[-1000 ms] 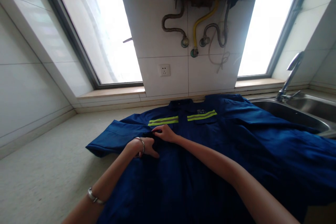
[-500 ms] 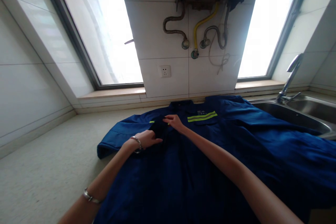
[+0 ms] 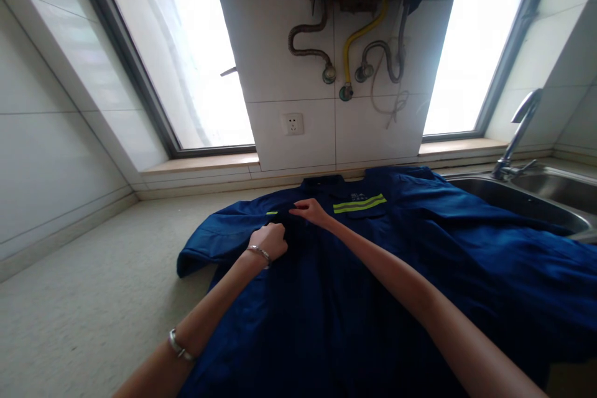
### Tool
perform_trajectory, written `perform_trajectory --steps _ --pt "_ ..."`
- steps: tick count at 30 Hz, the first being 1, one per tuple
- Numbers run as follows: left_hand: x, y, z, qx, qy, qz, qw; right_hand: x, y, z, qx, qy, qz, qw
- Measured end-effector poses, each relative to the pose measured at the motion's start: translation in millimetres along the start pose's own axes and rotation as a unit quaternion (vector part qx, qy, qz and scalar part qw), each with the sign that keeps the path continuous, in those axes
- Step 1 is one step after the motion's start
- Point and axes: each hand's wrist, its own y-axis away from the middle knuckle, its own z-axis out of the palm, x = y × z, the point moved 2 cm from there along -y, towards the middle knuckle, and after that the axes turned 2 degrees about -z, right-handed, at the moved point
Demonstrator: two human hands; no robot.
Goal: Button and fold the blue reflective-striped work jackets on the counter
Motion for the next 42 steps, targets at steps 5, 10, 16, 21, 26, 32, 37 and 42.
perform_trajectory --steps 5,10,16,21,26,32,37,42 --pt "-13 -1 -17 0.221 -0.037 -0.028 0.974 -15 -7 -8 0.023 -0.028 0.018 0.999" --pt "-38 -16 -23 0.347 0.095 0.007 0.933 -38 -16 -13 0.049 -0.044 0.013 0.998" --pt "-49 -32 -15 0.305 0.241 0.103 0.916 -51 -20 -12 0.097 -0.014 -0.03 0.995" --pt "-45 -29 -12 0.28 0.188 0.258 0.905 -56 -19 -15 0.118 0.028 -0.045 0.992" --pt "-49 -28 -12 0.292 0.104 0.257 0.915 -63 -19 -16 0.007 0.063 -0.103 0.993" --pt "-53 -25 -15 0.325 0.02 0.222 0.919 -67 -17 -10 -0.063 0.077 -0.124 0.987" --pt "-52 -22 -17 0.32 0.003 0.168 0.932 -73 -13 -9 -0.085 0.099 -0.124 0.984" --pt "-52 -23 -16 0.317 0.014 0.142 0.938 -79 -10 -7 -0.072 0.121 -0.13 0.982"
